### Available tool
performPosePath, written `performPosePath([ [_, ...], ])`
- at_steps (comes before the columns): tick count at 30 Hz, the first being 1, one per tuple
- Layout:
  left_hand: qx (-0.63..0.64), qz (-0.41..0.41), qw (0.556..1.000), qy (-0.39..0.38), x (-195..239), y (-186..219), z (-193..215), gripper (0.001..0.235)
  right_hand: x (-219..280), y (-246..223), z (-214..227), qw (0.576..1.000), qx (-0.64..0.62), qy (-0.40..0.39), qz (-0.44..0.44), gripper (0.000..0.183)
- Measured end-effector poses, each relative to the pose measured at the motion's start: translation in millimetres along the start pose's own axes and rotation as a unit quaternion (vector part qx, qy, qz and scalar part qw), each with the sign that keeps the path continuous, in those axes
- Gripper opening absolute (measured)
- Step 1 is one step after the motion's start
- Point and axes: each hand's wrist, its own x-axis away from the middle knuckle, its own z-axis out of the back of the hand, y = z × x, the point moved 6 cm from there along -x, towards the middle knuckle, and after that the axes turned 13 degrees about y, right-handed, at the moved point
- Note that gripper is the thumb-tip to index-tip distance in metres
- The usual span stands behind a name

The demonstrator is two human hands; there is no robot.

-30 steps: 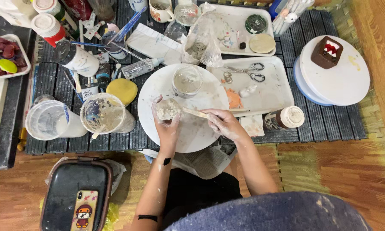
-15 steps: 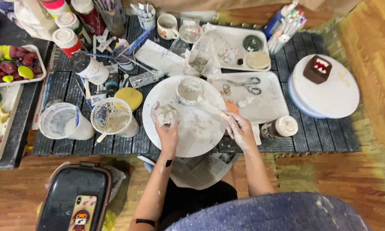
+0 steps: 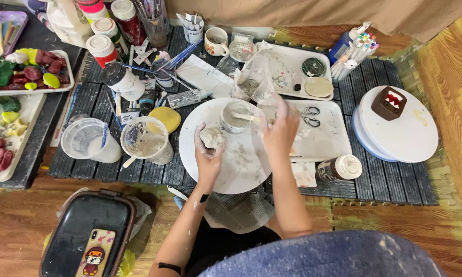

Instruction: The person mixes a gray clay-like substance in a plastic cup using a wooden stick, then kneads and shapes the material by hand on a white rotating board. The person repeatedly rolls, presses, and folds the clay into a small lump.

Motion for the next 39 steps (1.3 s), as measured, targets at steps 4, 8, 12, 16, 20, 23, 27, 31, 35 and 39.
performPosePath([
  [4, 0.003, -0.028, 0.999, -0.023, 1, 15, -5, 0.087, 67, -18, 10, 0.934, -0.272, 0.046, -0.225, 0.035],
  [8, -0.014, 0.002, 0.999, -0.041, 5, 21, -10, 0.093, 85, -60, 1, 0.893, -0.418, -0.08, -0.149, 0.052],
  [12, -0.063, -0.038, 0.995, -0.069, 7, 25, -14, 0.089, 78, -63, -10, 0.834, -0.454, -0.187, -0.252, 0.06],
  [16, -0.075, -0.02, 0.992, -0.103, 9, 13, -16, 0.085, 77, -50, -15, 0.78, -0.494, -0.221, -0.315, 0.057],
  [20, -0.072, -0.023, 0.99, -0.117, 8, 4, -15, 0.076, 86, -42, -20, 0.748, -0.514, -0.227, -0.353, 0.05],
  [23, -0.087, -0.037, 0.988, -0.118, 11, 1, -14, 0.072, 94, -37, -17, 0.749, -0.517, -0.197, -0.364, 0.046],
  [27, -0.101, -0.038, 0.985, -0.131, 12, 1, -18, 0.073, 98, -31, -15, 0.764, -0.494, -0.205, -0.36, 0.046],
  [31, -0.11, -0.018, 0.982, -0.155, 13, 2, -24, 0.074, 95, -28, -13, 0.694, -0.551, -0.214, -0.41, 0.049],
  [35, -0.089, -0.051, 0.974, -0.202, 12, 7, -30, 0.081, 98, -30, -4, 0.551, -0.633, -0.212, -0.5, 0.062],
  [39, -0.06, -0.042, 0.969, -0.237, 16, 1, -31, 0.087, 106, -23, 3, 0.594, -0.596, -0.25, -0.479, 0.058],
])
